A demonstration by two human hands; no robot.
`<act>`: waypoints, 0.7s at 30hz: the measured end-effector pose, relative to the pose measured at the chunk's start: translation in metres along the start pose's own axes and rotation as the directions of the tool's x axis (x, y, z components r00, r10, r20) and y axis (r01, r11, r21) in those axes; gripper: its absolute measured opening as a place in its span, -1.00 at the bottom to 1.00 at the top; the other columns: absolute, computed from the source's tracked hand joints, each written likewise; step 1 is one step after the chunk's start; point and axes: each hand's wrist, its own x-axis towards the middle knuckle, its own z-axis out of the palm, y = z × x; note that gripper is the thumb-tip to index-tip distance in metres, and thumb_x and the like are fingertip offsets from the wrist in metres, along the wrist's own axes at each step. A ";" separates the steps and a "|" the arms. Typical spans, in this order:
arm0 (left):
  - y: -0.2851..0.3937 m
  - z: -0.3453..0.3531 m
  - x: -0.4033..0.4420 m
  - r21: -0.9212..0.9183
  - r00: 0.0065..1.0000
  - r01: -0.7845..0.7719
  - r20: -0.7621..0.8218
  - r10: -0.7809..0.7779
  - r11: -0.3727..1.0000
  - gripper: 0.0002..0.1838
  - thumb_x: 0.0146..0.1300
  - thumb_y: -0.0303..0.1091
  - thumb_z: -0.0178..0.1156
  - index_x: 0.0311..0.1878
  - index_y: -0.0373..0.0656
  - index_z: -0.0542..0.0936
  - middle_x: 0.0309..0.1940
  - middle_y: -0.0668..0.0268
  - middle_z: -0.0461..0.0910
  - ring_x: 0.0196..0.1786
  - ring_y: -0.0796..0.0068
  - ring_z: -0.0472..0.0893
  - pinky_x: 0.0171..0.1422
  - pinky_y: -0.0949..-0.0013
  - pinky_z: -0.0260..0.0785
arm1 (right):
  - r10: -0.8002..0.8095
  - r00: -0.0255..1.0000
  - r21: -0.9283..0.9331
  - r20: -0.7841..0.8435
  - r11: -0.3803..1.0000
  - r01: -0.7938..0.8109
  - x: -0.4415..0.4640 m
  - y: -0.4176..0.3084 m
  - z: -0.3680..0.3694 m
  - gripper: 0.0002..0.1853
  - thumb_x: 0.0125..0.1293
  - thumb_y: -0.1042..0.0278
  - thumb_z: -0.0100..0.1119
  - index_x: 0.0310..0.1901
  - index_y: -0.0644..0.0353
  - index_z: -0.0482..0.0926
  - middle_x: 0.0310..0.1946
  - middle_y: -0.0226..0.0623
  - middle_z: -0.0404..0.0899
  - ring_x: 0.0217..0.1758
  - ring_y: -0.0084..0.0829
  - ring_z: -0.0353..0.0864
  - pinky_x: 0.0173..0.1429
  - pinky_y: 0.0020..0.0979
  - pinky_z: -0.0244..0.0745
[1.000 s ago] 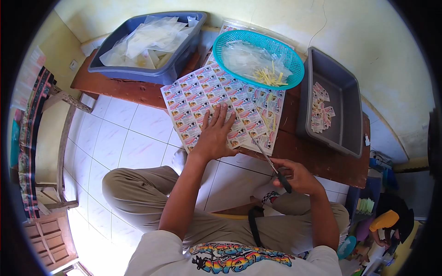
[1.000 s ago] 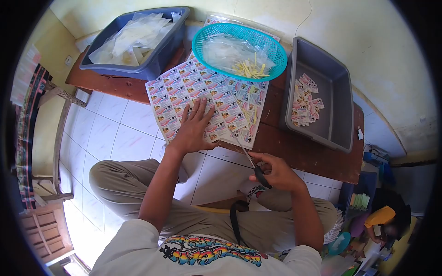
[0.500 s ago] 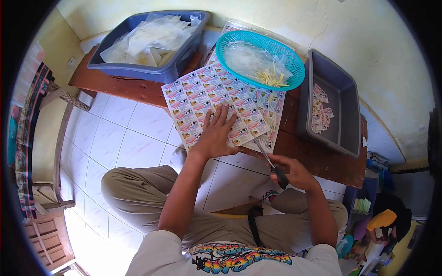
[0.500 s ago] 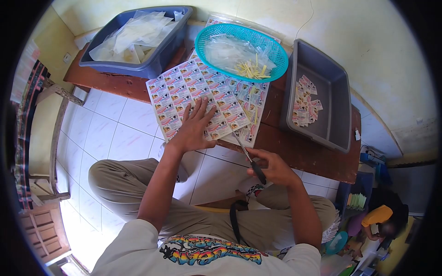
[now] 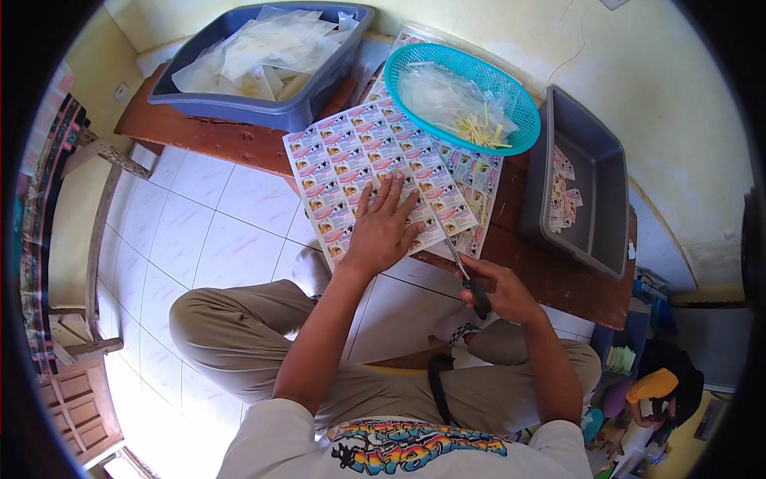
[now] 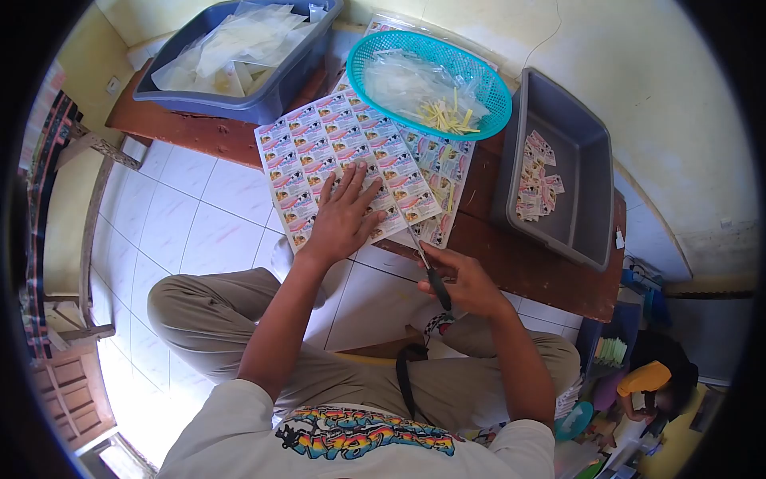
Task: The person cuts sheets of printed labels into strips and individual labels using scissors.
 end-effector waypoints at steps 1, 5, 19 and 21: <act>0.001 0.000 0.000 -0.002 1.000 0.007 -0.023 -0.007 1.000 -0.36 0.63 0.04 0.15 0.61 -0.08 0.48 0.73 -0.09 0.22 0.80 -0.08 0.12 0.84 -0.21 -0.21 | -0.009 1.000 -0.009 0.000 1.000 0.009 0.001 0.001 0.000 -0.12 0.39 0.37 0.60 0.67 0.15 0.35 0.30 -0.19 0.62 0.21 -0.45 0.69 0.05 -0.38 0.80; 0.001 0.002 0.000 0.002 0.998 0.001 -0.062 -0.001 1.000 -0.40 0.62 0.00 0.18 0.58 -0.08 0.52 0.70 -0.08 0.27 0.78 -0.07 0.18 0.83 -0.22 -0.16 | -0.028 1.000 -0.011 -0.002 1.000 0.027 0.002 -0.001 0.001 -0.11 0.39 0.38 0.59 0.68 0.14 0.34 0.30 -0.18 0.62 0.19 -0.46 0.69 0.07 -0.38 0.80; 0.001 0.001 0.001 -0.010 0.995 -0.004 -0.096 0.003 1.000 -0.43 0.62 -0.03 0.20 0.55 -0.11 0.56 0.69 -0.08 0.31 0.77 -0.04 0.22 0.81 -0.22 -0.12 | 0.002 1.000 -0.073 -0.031 0.997 -0.004 0.003 -0.007 0.003 -0.08 0.34 0.33 0.63 0.68 0.12 0.35 0.28 -0.22 0.63 0.18 -0.47 0.70 0.27 -0.32 0.67; 0.002 0.001 0.001 -0.008 0.995 -0.006 -0.102 0.005 1.000 -0.43 0.62 -0.04 0.20 0.55 -0.11 0.55 0.68 -0.08 0.31 0.77 -0.04 0.22 0.81 -0.22 -0.12 | 0.011 0.999 -0.079 -0.031 0.997 -0.014 0.003 -0.007 0.003 -0.07 0.34 0.31 0.64 0.68 0.11 0.35 0.28 -0.22 0.63 0.17 -0.47 0.70 0.29 -0.31 0.65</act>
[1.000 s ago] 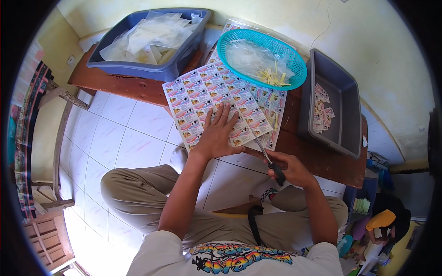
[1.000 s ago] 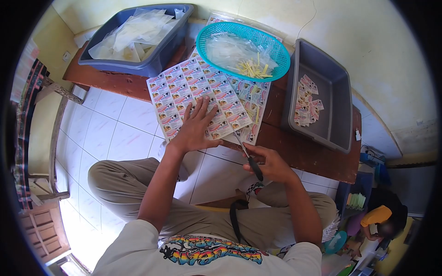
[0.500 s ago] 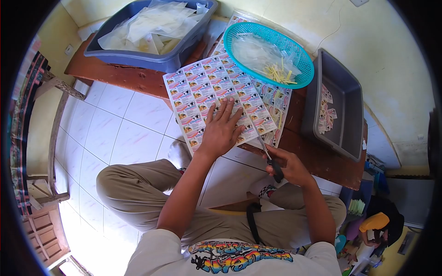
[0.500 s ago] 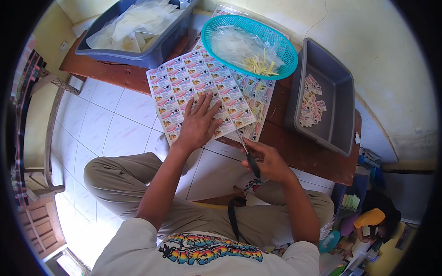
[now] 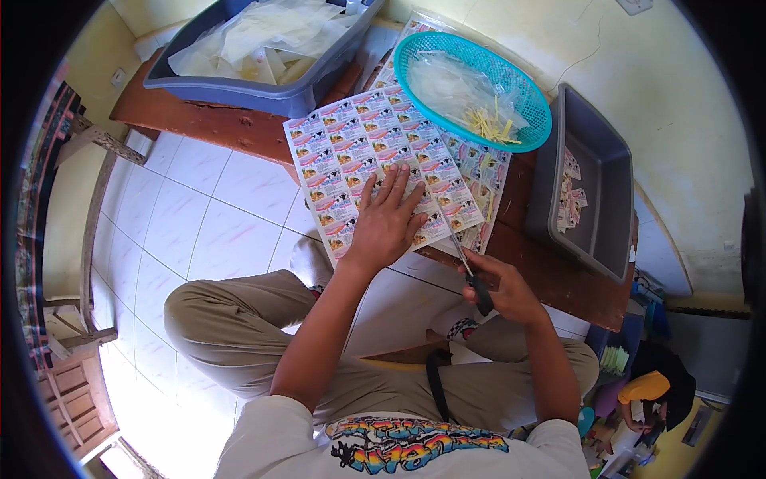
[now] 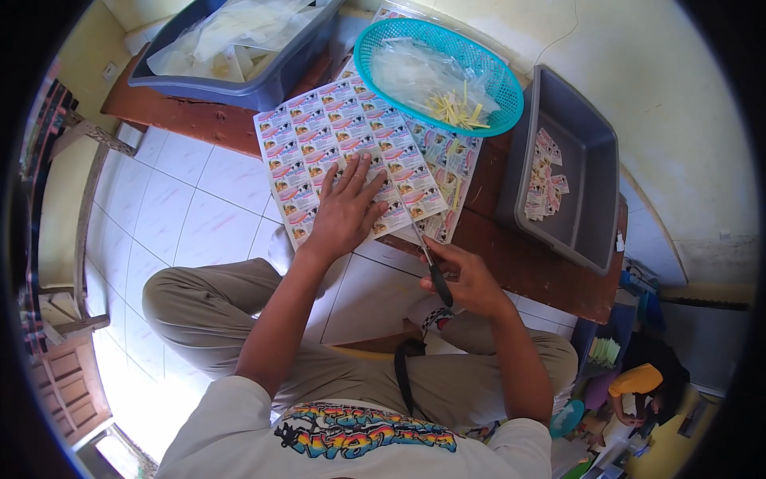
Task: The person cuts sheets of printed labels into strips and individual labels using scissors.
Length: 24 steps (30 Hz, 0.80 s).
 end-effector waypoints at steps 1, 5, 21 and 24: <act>0.000 0.000 0.000 0.002 1.000 -0.003 -0.006 0.003 1.000 -0.43 0.62 -0.04 0.20 0.55 -0.11 0.55 0.68 -0.08 0.31 0.77 -0.04 0.22 0.81 -0.21 -0.13 | -0.007 1.000 0.007 0.000 1.000 0.007 0.000 0.000 0.000 -0.07 0.34 0.31 0.64 0.68 0.11 0.35 0.27 -0.23 0.63 0.16 -0.47 0.70 0.28 -0.31 0.65; 0.000 -0.001 0.000 -0.001 1.000 -0.004 -0.006 0.004 1.000 -0.43 0.62 -0.04 0.20 0.55 -0.11 0.55 0.68 -0.08 0.31 0.76 -0.05 0.23 0.82 -0.20 -0.13 | -0.011 1.000 0.011 0.003 1.000 0.011 -0.001 -0.001 0.000 -0.07 0.34 0.30 0.64 0.68 0.11 0.36 0.27 -0.23 0.63 0.15 -0.47 0.70 0.26 -0.32 0.66; -0.001 0.000 -0.001 -0.003 1.000 -0.004 -0.015 0.004 1.000 -0.43 0.61 -0.06 0.21 0.55 -0.12 0.55 0.68 -0.10 0.32 0.76 -0.05 0.23 0.81 -0.21 -0.13 | -0.064 0.998 -0.036 0.008 0.997 0.064 0.002 0.003 0.000 -0.05 0.32 0.29 0.66 0.68 0.12 0.35 0.26 -0.20 0.63 0.11 -0.47 0.68 0.24 -0.32 0.66; -0.001 -0.001 0.000 -0.006 1.000 -0.005 -0.015 0.005 1.000 -0.43 0.61 -0.08 0.21 0.55 -0.12 0.55 0.68 -0.10 0.32 0.76 -0.05 0.23 0.81 -0.21 -0.13 | -0.055 0.998 -0.040 0.004 0.998 0.055 0.002 0.000 0.002 -0.05 0.32 0.30 0.65 0.69 0.11 0.35 0.26 -0.19 0.62 0.11 -0.47 0.67 0.25 -0.31 0.67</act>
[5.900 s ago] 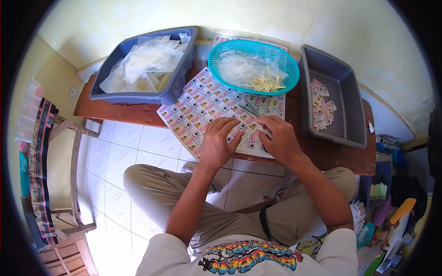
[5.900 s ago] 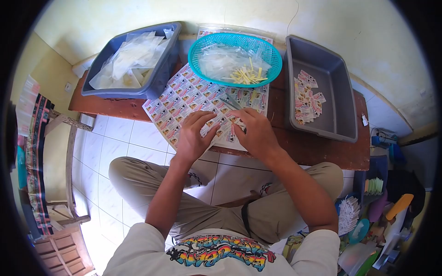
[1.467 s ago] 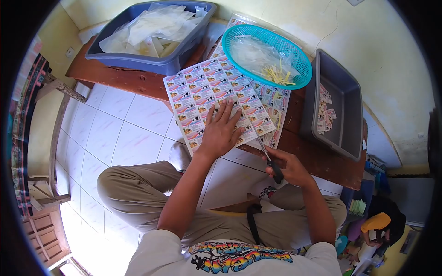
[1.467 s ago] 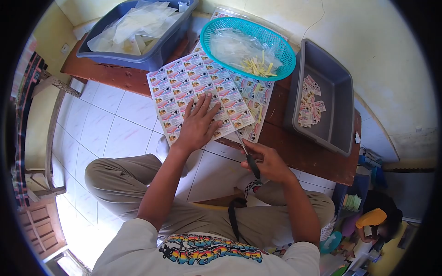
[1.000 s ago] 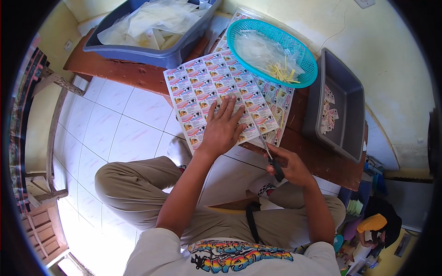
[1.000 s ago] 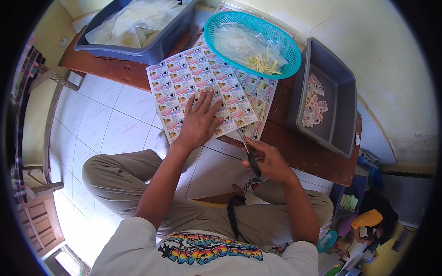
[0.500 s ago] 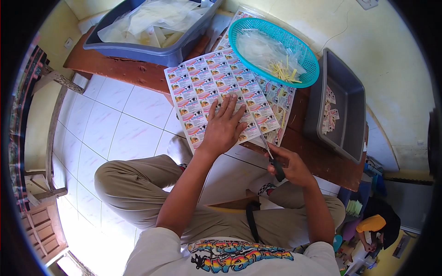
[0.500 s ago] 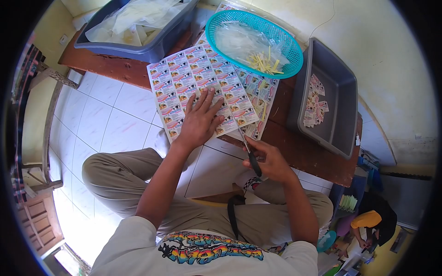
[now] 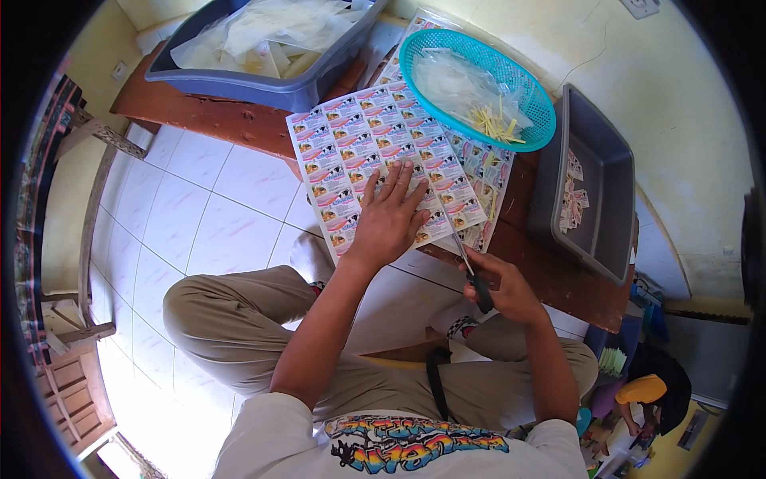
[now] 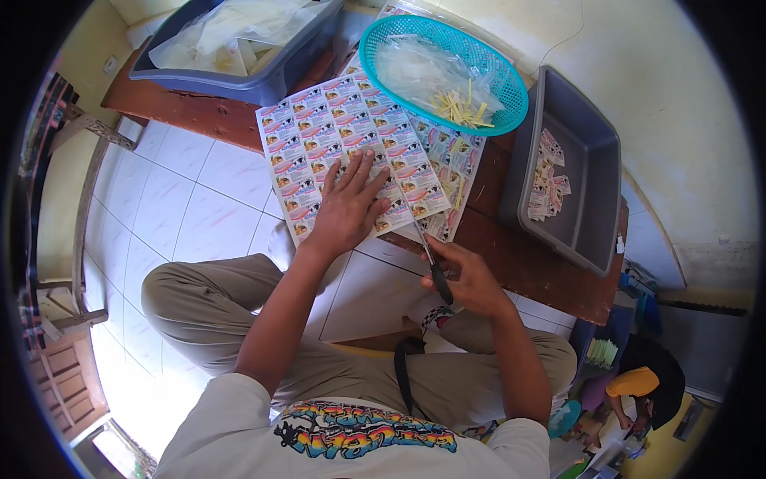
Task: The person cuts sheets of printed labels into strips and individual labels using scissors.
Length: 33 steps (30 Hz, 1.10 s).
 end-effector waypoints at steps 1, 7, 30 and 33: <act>0.000 0.000 0.000 0.001 1.000 -0.001 0.001 0.001 1.000 -0.43 0.61 -0.08 0.21 0.55 -0.12 0.55 0.68 -0.10 0.32 0.76 -0.05 0.23 0.81 -0.21 -0.14 | 0.023 1.000 0.021 -0.001 1.000 -0.023 0.000 -0.001 0.001 -0.05 0.32 0.31 0.65 0.69 0.11 0.35 0.26 -0.19 0.62 0.12 -0.47 0.66 0.25 -0.31 0.67; -0.001 0.000 0.000 -0.002 1.000 0.009 0.016 -0.009 1.000 -0.43 0.60 -0.10 0.22 0.57 -0.11 0.54 0.68 -0.08 0.31 0.77 -0.04 0.22 0.81 -0.21 -0.13 | 0.045 0.999 0.072 0.001 0.996 -0.045 -0.001 0.004 0.001 -0.07 0.34 0.33 0.63 0.69 0.09 0.34 0.28 -0.23 0.60 0.14 -0.49 0.65 0.22 -0.34 0.69; -0.002 0.001 0.000 -0.005 0.999 -0.018 -0.041 0.018 1.000 -0.46 0.53 -0.13 0.29 0.47 -0.16 0.61 0.62 -0.10 0.40 0.73 -0.05 0.29 0.80 -0.22 -0.07 | 0.036 0.999 0.158 0.019 0.987 -0.038 -0.001 0.006 0.001 -0.09 0.38 0.36 0.60 0.69 0.13 0.32 0.28 -0.26 0.60 0.03 -0.56 0.62 0.04 -0.42 0.71; -0.002 0.002 0.000 -0.007 0.999 -0.015 -0.043 0.015 1.000 -0.46 0.53 -0.12 0.29 0.47 -0.15 0.61 0.62 -0.10 0.40 0.73 -0.05 0.29 0.80 -0.22 -0.07 | 0.062 0.998 0.170 0.020 0.983 -0.064 -0.001 0.003 0.001 -0.09 0.38 0.36 0.60 0.69 0.14 0.32 0.27 -0.25 0.60 0.03 -0.56 0.62 0.04 -0.42 0.70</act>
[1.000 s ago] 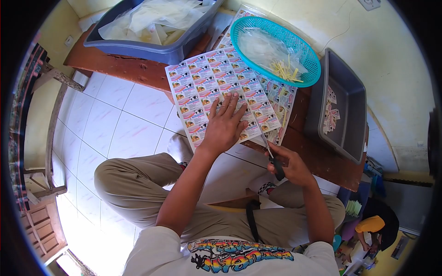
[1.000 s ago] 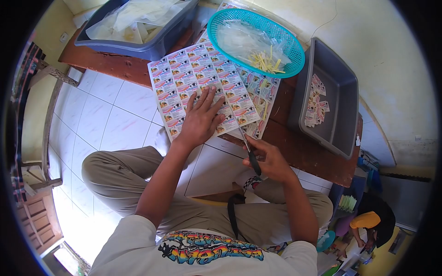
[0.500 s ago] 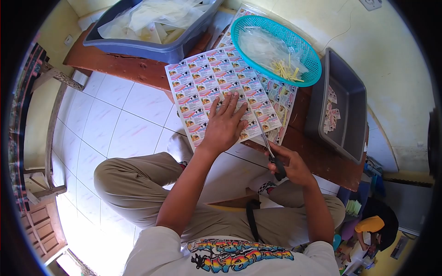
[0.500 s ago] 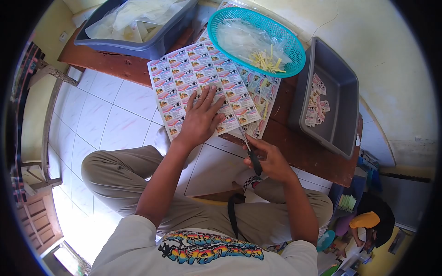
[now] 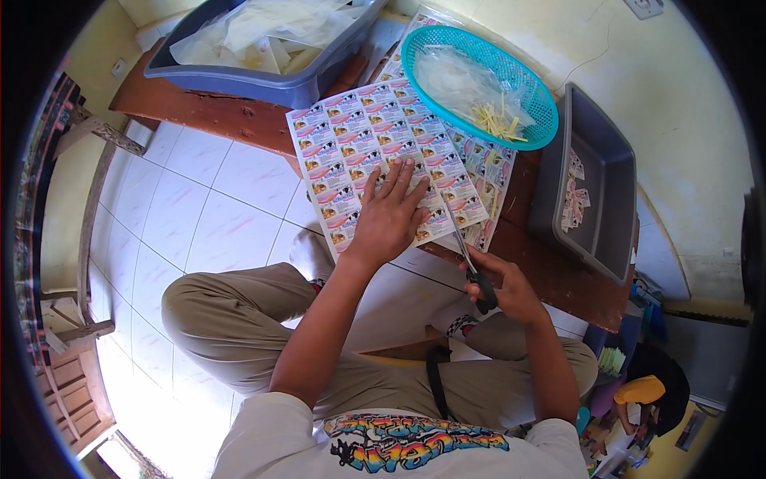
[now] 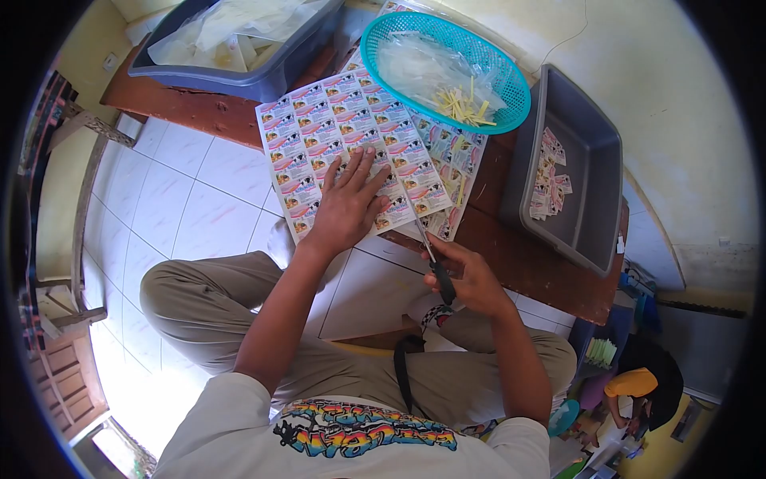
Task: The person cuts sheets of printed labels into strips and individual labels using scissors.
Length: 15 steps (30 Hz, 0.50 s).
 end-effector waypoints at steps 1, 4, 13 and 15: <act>0.000 0.000 0.000 -0.001 1.000 -0.001 0.000 0.001 1.000 -0.46 0.53 -0.12 0.29 0.48 -0.15 0.61 0.62 -0.10 0.40 0.73 -0.05 0.29 0.80 -0.22 -0.08 | -0.009 1.000 -0.004 0.002 1.000 0.009 0.000 0.000 0.000 -0.09 0.38 0.35 0.60 0.69 0.14 0.32 0.27 -0.25 0.60 0.03 -0.55 0.62 0.04 -0.42 0.70; 0.000 0.000 0.000 0.010 1.000 -0.001 0.009 0.001 1.000 -0.46 0.53 -0.12 0.29 0.48 -0.15 0.61 0.63 -0.09 0.39 0.73 -0.05 0.29 0.80 -0.22 -0.08 | -0.012 1.000 -0.014 0.000 1.000 0.012 0.001 -0.002 0.000 -0.09 0.37 0.34 0.61 0.69 0.15 0.33 0.27 -0.24 0.60 0.04 -0.55 0.62 0.05 -0.41 0.71; 0.000 0.000 0.000 0.009 1.000 0.003 0.007 -0.003 1.000 -0.46 0.54 -0.11 0.28 0.48 -0.14 0.61 0.63 -0.08 0.40 0.73 -0.04 0.29 0.80 -0.22 -0.08 | -0.018 1.000 -0.060 -0.016 0.998 0.017 0.002 -0.003 0.002 -0.08 0.35 0.32 0.63 0.68 0.16 0.34 0.26 -0.22 0.61 0.03 -0.54 0.64 0.04 -0.41 0.71; 0.000 -0.001 0.000 0.009 1.000 0.002 0.008 -0.002 1.000 -0.46 0.54 -0.11 0.29 0.48 -0.13 0.61 0.63 -0.08 0.40 0.73 -0.04 0.30 0.80 -0.22 -0.08 | -0.018 1.000 -0.075 -0.019 0.997 0.016 0.002 -0.005 0.003 -0.08 0.35 0.32 0.62 0.68 0.16 0.34 0.26 -0.21 0.61 0.03 -0.54 0.65 0.04 -0.41 0.72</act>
